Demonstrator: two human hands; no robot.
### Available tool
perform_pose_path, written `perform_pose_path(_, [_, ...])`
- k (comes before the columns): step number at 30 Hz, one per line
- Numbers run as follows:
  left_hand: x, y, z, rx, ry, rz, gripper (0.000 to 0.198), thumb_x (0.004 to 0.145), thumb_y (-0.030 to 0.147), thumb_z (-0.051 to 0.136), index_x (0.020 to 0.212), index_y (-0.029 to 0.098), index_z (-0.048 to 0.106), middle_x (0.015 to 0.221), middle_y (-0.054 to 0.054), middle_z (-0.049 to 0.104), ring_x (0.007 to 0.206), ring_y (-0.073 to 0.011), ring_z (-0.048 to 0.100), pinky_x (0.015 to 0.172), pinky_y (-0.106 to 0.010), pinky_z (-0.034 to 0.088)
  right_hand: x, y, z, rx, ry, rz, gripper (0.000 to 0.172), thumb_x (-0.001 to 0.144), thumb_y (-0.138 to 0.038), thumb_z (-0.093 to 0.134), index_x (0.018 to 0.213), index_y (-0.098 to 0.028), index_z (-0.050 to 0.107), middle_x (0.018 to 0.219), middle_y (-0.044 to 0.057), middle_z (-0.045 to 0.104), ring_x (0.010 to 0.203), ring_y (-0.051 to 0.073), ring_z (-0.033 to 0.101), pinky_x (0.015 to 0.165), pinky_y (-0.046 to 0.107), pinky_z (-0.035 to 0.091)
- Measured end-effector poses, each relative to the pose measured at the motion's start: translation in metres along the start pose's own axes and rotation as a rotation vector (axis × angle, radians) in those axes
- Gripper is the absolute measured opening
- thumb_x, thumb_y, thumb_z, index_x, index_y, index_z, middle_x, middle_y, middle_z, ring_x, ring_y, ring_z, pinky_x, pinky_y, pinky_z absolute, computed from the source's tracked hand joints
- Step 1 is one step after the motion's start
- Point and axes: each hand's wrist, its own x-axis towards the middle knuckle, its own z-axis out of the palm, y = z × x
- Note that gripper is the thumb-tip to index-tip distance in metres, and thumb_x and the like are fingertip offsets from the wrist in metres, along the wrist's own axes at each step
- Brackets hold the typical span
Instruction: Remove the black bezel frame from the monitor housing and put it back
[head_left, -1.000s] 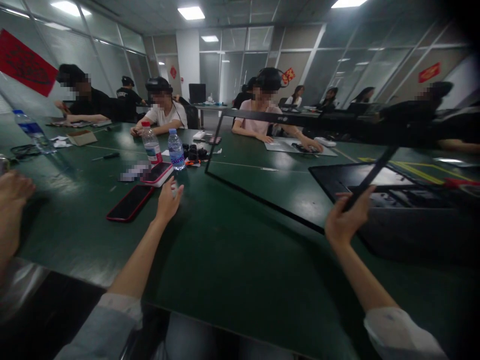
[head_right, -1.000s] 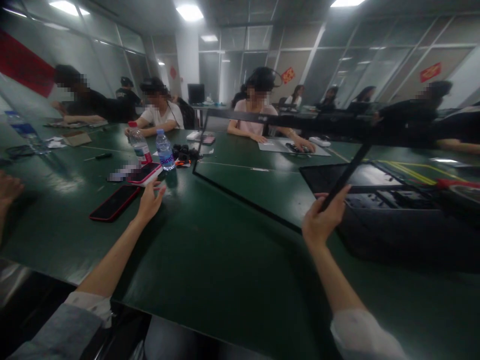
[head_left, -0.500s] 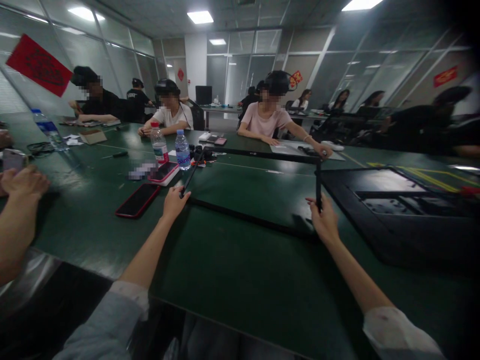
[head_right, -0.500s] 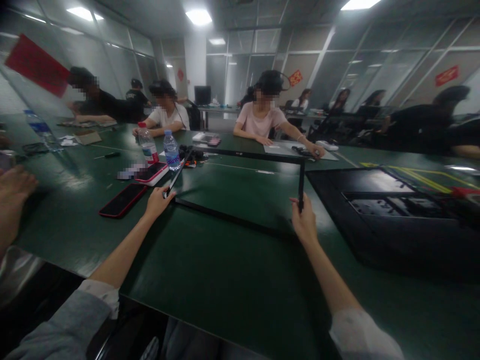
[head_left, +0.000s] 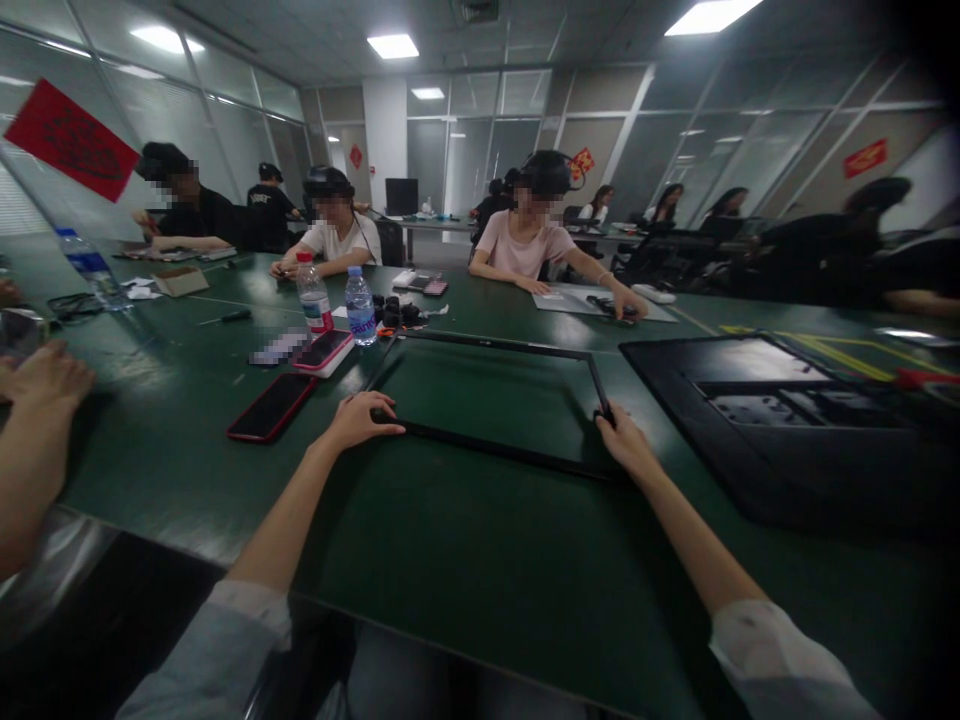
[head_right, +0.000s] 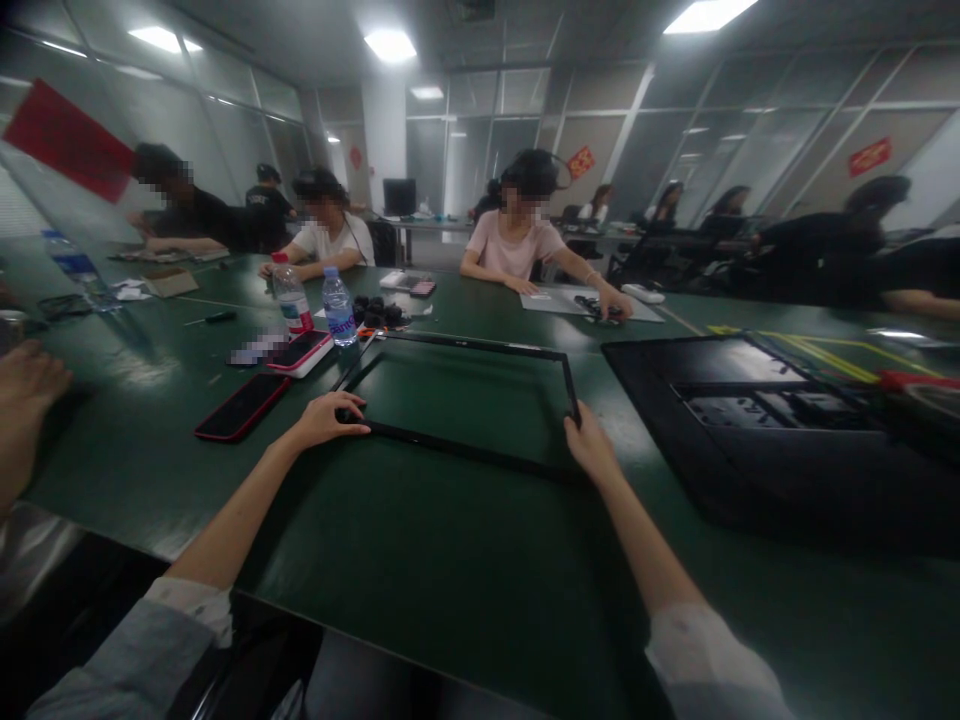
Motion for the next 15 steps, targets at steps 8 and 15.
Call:
perform_pose_path(8, [-0.0007,-0.0036,0.0007,-0.003,0.042,0.02,0.045,0.071,0.066,0.079,0.088,0.025,0.076,0.118,-0.004,0.072,0.111,-0.0262,0.065,0.1,-0.041,0.048,0.0021,-0.005,0.0032,-0.089,-0.072,0.102,0.063,0.089,-0.041,0.048,0.146,-0.012,0.053,0.142,0.021,0.06,0.129,0.038,0.058,0.112,0.056,0.043])
perform_pose_path(15, [-0.0025,0.0038,-0.0017,0.031,0.067,-0.039,0.053,0.07,0.075,0.073,0.09,0.026,0.076,0.109,-0.004,0.074,0.106,-0.0273,0.066,0.091,-0.039,0.049,0.0048,-0.0088,-0.0037,0.043,-0.103,0.119,0.068,0.087,-0.035,0.048,0.149,-0.009,0.049,0.157,0.017,0.046,0.147,0.029,0.043,0.123,0.045,0.031])
